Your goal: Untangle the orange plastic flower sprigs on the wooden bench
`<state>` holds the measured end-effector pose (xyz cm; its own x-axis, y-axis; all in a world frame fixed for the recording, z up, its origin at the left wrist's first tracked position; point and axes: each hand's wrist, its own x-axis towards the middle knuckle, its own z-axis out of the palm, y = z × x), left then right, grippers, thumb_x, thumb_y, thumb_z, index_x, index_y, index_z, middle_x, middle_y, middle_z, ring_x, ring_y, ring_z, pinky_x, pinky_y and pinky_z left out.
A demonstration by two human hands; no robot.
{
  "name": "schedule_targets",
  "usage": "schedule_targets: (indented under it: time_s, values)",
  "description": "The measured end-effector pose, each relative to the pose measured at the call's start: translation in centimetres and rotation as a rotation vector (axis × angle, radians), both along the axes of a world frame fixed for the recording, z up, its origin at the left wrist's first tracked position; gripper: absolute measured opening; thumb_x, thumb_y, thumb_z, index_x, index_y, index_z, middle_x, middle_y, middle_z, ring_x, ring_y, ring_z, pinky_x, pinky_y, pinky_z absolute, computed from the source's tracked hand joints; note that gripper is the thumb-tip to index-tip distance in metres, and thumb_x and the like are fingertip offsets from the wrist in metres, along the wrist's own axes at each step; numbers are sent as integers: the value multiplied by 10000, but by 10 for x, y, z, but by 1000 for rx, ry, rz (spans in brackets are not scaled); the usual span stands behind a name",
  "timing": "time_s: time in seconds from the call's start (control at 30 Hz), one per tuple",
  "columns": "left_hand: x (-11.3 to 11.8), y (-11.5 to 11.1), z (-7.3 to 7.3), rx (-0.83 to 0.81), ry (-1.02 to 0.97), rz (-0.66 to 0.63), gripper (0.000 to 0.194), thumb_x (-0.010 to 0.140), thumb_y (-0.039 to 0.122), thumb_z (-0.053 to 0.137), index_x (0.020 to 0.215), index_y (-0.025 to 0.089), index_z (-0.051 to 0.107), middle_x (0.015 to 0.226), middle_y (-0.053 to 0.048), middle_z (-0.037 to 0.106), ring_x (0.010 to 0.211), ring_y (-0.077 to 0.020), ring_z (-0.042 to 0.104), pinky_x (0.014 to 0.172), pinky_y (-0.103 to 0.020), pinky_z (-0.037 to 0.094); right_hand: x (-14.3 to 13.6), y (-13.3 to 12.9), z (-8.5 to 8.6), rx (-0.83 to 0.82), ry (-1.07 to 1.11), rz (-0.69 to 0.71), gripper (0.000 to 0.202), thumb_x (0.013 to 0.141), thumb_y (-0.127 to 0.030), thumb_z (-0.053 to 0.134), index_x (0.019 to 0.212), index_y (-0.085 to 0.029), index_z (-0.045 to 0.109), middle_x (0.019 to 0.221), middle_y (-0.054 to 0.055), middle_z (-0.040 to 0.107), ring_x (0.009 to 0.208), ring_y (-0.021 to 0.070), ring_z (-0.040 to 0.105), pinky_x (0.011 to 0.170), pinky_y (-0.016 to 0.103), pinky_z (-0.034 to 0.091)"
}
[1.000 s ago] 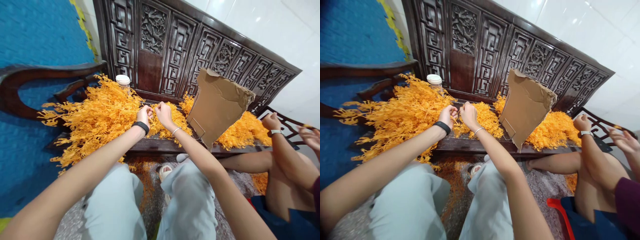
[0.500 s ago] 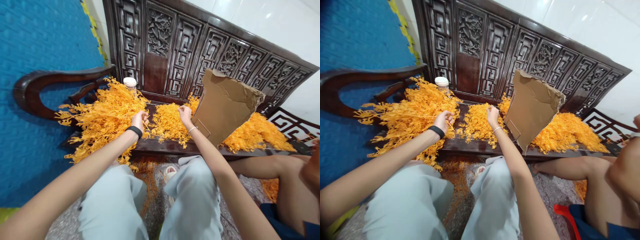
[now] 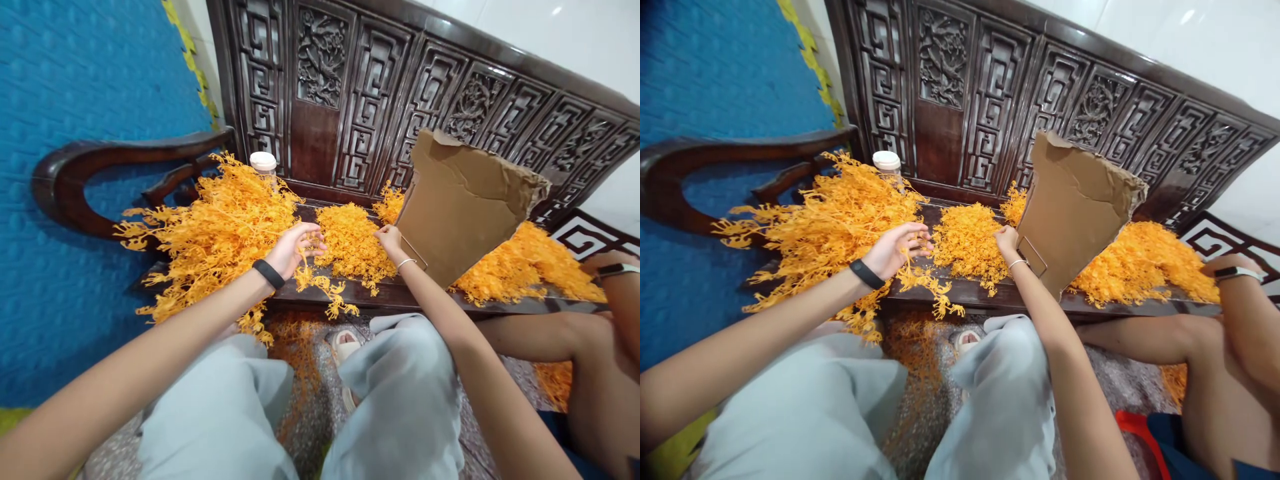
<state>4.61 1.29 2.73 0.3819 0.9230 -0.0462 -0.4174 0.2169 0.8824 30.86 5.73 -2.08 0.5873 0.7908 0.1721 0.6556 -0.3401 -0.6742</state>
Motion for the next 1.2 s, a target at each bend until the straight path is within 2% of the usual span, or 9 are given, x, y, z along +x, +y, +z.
schedule_targets:
  time_s: [0.17, 0.23, 0.33, 0.43, 0.53, 0.7, 0.87, 1.03, 1.2]
  values:
    - [3, -2, 0, 32, -18, -55, 171, 650, 273, 606, 764, 152, 563, 716, -18, 583, 644, -154, 605, 633, -323, 513, -26, -7, 14, -43, 52, 203, 142, 737, -227, 546, 683, -121, 623, 622, 28, 613, 531, 99, 547, 596, 215, 400]
    - [5, -2, 0, 33, -31, -44, 161, 657, 266, 599, 762, 149, 566, 719, -20, 583, 647, -150, 599, 640, -325, 514, -43, -15, 25, -24, 188, 423, 267, 804, -323, 481, 705, -120, 624, 715, 49, 639, 526, 88, 547, 570, 217, 399]
    - [5, -1, 1, 44, -61, -32, 136, 675, 241, 578, 768, 143, 573, 734, -25, 587, 667, -138, 592, 649, -304, 511, -70, -34, 43, -129, 446, 878, 483, 835, -526, 364, 768, -126, 627, 791, 74, 649, 548, 92, 561, 525, 225, 399]
    - [4, -1, 2, 46, -79, -55, 122, 698, 223, 555, 784, 140, 580, 742, -27, 590, 682, -130, 586, 624, -271, 498, -86, -52, 54, -203, 480, 1120, 398, 761, -522, 515, 754, -133, 599, 698, 33, 630, 557, 87, 552, 541, 223, 412]
    - [3, -1, 3, 36, -106, -114, 124, 721, 228, 529, 786, 138, 584, 748, -31, 594, 676, -128, 579, 627, -275, 492, -88, -58, 56, -145, 485, 1159, 287, 697, -404, 633, 661, -134, 544, 618, -6, 591, 531, 76, 530, 549, 224, 420]
    - [4, -2, 5, 10, -126, -178, 134, 743, 249, 500, 745, 139, 575, 636, -14, 543, 571, -111, 537, 494, -224, 422, -81, -60, 59, -137, 442, 1229, 205, 744, -329, 577, 695, -134, 539, 654, -9, 584, 532, 64, 514, 552, 220, 404]
    - [7, -1, 4, -4, 29, -238, 158, 755, 253, 494, 672, 133, 555, 518, 17, 444, 448, -78, 461, 410, -192, 326, -84, -67, 61, -119, 197, 1210, 166, 755, -285, 525, 710, -127, 543, 611, -27, 529, 537, 55, 444, 563, 212, 359]
    - [11, 1, 1, -17, 138, -200, 177, 750, 245, 508, 621, 130, 544, 459, 49, 347, 383, -45, 378, 396, -175, 286, -93, -68, 60, -17, -105, 1153, 89, 704, -193, 500, 643, -130, 489, 569, -48, 435, 544, 52, 352, 567, 209, 293]
    - [14, -2, 3, -19, 122, -148, 191, 738, 224, 502, 575, 129, 534, 428, 55, 319, 359, -40, 348, 380, -177, 254, -97, -70, 63, 1, -138, 1128, 89, 702, -198, 473, 640, -135, 461, 577, -42, 432, 546, 58, 351, 567, 209, 287]
